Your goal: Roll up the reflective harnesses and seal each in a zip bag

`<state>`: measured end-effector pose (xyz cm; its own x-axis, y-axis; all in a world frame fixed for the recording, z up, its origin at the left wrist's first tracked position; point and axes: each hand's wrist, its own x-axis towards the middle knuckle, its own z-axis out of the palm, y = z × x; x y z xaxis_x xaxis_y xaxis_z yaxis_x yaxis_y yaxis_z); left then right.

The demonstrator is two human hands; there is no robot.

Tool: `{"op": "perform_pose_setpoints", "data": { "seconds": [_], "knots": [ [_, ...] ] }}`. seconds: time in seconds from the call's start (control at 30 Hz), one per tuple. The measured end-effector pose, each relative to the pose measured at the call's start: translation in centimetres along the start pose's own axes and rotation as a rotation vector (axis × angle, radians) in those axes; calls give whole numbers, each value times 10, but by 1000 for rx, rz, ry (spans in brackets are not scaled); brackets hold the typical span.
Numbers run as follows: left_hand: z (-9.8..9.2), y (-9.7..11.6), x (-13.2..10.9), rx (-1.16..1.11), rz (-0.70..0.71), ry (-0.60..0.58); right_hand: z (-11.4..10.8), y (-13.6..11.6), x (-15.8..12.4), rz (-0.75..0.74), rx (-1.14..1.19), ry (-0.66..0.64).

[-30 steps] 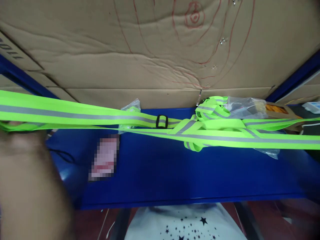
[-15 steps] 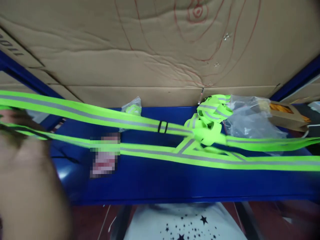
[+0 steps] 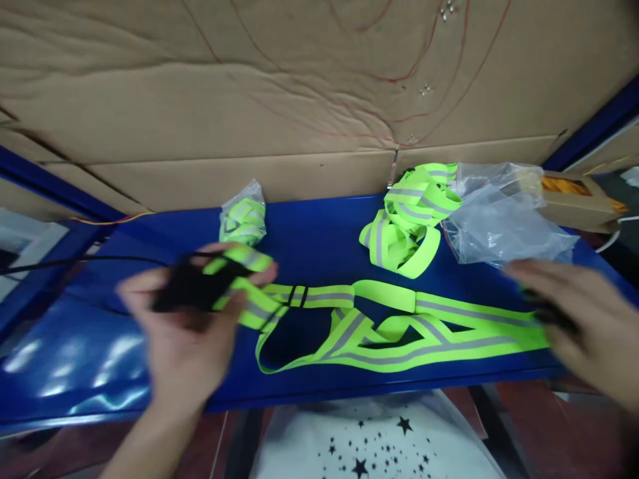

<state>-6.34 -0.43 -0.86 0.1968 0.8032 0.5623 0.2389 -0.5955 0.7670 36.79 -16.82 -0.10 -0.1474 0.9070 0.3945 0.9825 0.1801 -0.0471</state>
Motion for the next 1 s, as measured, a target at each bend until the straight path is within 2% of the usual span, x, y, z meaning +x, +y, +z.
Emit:
{"op": "perform_pose_setpoints", "data": {
  "seconds": [0.03, 0.07, 0.13, 0.17, 0.27, 0.37, 0.43, 0.57, 0.73, 0.9, 1.0],
  "knots": [
    [17, 1, -3, -39, 43, -97, 7, -18, 7, -162, 94, -64],
    [32, 0, -5, -28, 100, -244, 15, -38, 15, -267, 168, -116],
    [56, -5, -3, 53, 148, -510, 30, -76, 29, -349, 237, -185],
    [63, -8, 0, 97, 156, -602, 38, -91, 36, -347, 237, -213],
    [72, -14, 11, 162, 171, -782, 60, -117, 47, -413, 253, -313],
    [68, -13, 19, 173, 190, -887, 67, -120, 47, -498, 232, -279],
    [62, -12, 23, 188, 212, -843, 63, -117, 43, -561, 174, -215],
    [50, -10, 36, 291, 219, -579, 44, -113, 36, -637, -21, -139],
    [39, -1, 52, 560, 203, -406, 28, -112, 34, -637, -239, -190],
    [36, -8, 53, 652, 95, -427, 29, -109, 31, -637, -251, -167],
    [32, -21, 55, 452, -71, -476, 26, -101, 28, -608, -168, -160]
  ]
}}
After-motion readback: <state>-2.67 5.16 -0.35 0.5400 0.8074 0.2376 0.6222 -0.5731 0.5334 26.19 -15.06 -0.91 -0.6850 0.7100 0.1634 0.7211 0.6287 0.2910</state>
